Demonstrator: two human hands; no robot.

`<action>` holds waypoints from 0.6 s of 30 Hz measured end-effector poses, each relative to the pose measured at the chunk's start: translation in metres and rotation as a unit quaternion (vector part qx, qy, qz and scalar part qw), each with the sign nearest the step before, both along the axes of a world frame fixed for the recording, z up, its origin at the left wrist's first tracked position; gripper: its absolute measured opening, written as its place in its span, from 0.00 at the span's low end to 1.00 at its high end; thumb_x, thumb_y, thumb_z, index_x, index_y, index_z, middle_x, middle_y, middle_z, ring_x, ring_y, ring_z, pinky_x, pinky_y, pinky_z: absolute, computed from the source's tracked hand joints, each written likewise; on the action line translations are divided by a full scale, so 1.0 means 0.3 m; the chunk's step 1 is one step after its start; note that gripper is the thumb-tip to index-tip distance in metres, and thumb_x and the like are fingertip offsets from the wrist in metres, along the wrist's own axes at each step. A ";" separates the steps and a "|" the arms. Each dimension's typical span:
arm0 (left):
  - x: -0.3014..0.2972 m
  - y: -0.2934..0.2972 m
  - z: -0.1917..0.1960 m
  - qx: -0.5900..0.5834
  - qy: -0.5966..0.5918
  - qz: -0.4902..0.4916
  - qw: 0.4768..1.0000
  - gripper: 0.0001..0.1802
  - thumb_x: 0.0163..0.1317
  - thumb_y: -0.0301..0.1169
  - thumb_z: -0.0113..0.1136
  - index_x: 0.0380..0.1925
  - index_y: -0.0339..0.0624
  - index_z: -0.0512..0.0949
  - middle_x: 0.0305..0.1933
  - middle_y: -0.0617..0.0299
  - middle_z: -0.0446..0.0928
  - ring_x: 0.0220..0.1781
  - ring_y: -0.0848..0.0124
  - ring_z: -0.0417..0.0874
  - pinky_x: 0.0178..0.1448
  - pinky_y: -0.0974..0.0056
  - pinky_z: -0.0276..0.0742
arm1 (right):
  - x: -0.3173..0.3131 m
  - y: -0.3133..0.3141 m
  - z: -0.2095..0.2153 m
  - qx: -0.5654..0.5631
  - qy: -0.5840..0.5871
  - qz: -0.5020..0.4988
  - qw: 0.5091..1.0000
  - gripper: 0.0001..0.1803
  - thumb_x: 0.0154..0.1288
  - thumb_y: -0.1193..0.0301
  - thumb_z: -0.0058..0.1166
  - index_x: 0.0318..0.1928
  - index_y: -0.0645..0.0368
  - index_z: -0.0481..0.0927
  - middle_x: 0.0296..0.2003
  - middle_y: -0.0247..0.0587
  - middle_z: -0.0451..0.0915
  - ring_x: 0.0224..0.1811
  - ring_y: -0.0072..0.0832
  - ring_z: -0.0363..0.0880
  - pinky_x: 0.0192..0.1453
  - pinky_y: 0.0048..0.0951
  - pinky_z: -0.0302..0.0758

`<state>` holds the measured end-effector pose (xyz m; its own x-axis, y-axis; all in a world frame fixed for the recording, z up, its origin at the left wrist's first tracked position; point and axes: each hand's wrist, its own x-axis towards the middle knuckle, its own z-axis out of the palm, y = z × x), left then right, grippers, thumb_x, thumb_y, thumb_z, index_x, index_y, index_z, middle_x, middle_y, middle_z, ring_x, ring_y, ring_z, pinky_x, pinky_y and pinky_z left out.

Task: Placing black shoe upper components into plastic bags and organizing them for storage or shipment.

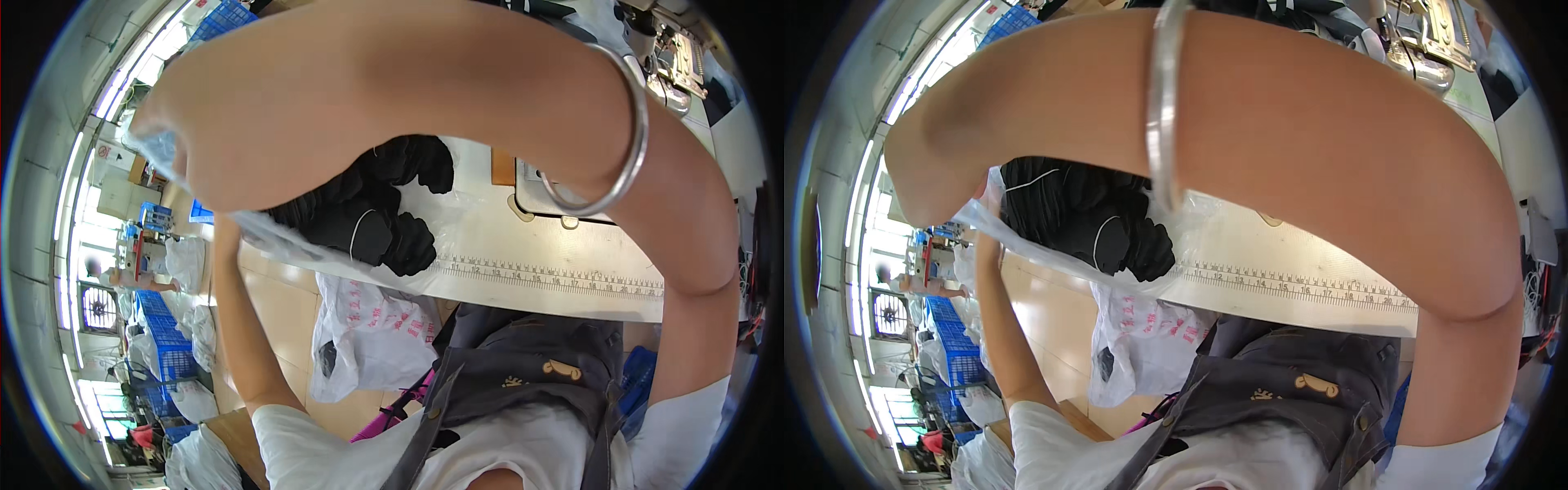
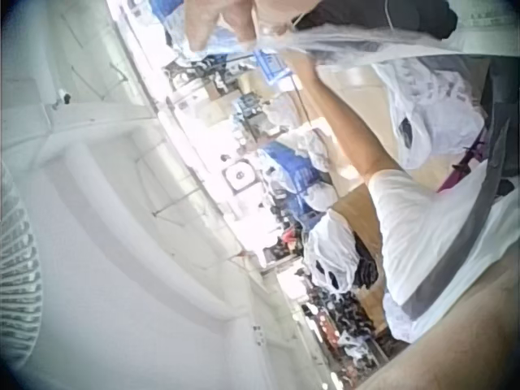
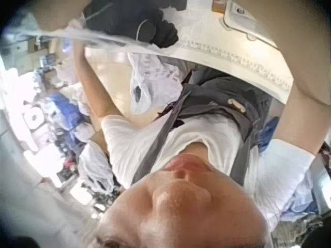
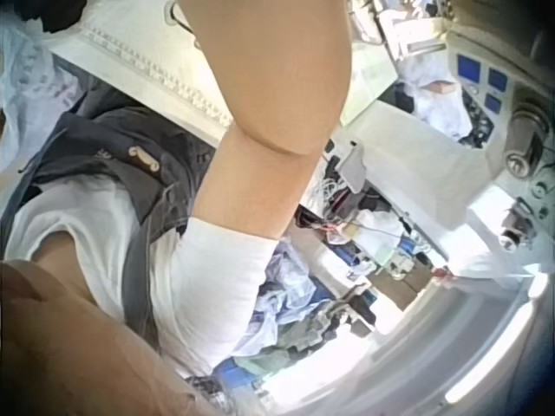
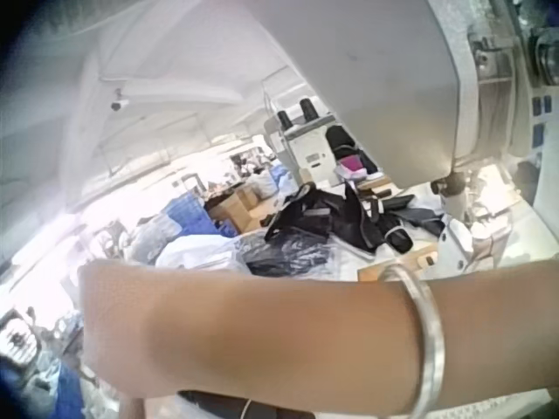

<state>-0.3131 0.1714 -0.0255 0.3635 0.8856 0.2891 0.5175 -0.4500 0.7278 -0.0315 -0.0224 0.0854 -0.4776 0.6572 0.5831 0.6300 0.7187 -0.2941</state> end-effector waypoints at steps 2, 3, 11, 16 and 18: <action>0.051 0.021 -0.060 -0.018 -0.010 -0.018 1.000 0.26 0.67 0.42 0.42 0.61 0.40 0.61 0.61 0.55 0.65 0.58 0.64 0.67 0.62 0.63 0.61 | 0.001 0.003 0.010 -0.059 -0.028 0.050 0.997 0.23 0.52 0.76 0.48 0.53 0.58 0.73 0.47 0.48 0.76 0.49 0.38 0.75 0.51 0.35 0.73; 0.049 0.048 -0.068 -0.027 -0.016 -0.026 0.999 0.27 0.67 0.44 0.42 0.61 0.40 0.60 0.61 0.55 0.64 0.59 0.64 0.66 0.63 0.62 0.61 | 0.003 0.000 0.014 -0.087 -0.042 0.077 0.992 0.24 0.53 0.75 0.47 0.54 0.57 0.72 0.49 0.47 0.75 0.51 0.38 0.75 0.53 0.35 0.72; -0.214 0.221 -0.078 -0.081 -0.076 -0.043 0.993 0.35 0.63 0.53 0.42 0.64 0.45 0.56 0.66 0.53 0.56 0.65 0.58 0.58 0.65 0.54 0.55 | -0.025 0.047 -0.224 0.006 -0.066 -0.076 0.995 0.16 0.53 0.75 0.48 0.45 0.64 0.75 0.34 0.49 0.78 0.41 0.42 0.77 0.47 0.39 0.73; -0.280 0.327 -0.191 -0.124 -0.123 -0.067 0.982 0.40 0.61 0.59 0.42 0.66 0.47 0.53 0.69 0.51 0.52 0.69 0.54 0.53 0.67 0.49 0.52 | 0.004 0.139 -0.251 0.031 -0.117 -0.147 0.982 0.13 0.54 0.78 0.47 0.41 0.65 0.76 0.32 0.54 0.77 0.40 0.46 0.77 0.44 0.41 0.73; -0.260 0.390 -0.311 -0.149 -0.155 -0.088 0.973 0.42 0.60 0.61 0.42 0.67 0.48 0.52 0.70 0.50 0.50 0.70 0.53 0.51 0.68 0.47 0.50 | -0.007 0.176 -0.296 0.024 -0.019 -0.096 0.995 0.13 0.55 0.76 0.48 0.41 0.70 0.74 0.31 0.57 0.77 0.37 0.49 0.77 0.42 0.41 0.73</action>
<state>-0.3911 0.2883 -0.1187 0.4533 0.8787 0.1493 0.1869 -0.2575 0.9480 -0.0337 0.0305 -0.0034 -0.3684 0.7103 0.5998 0.7675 0.5964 -0.2349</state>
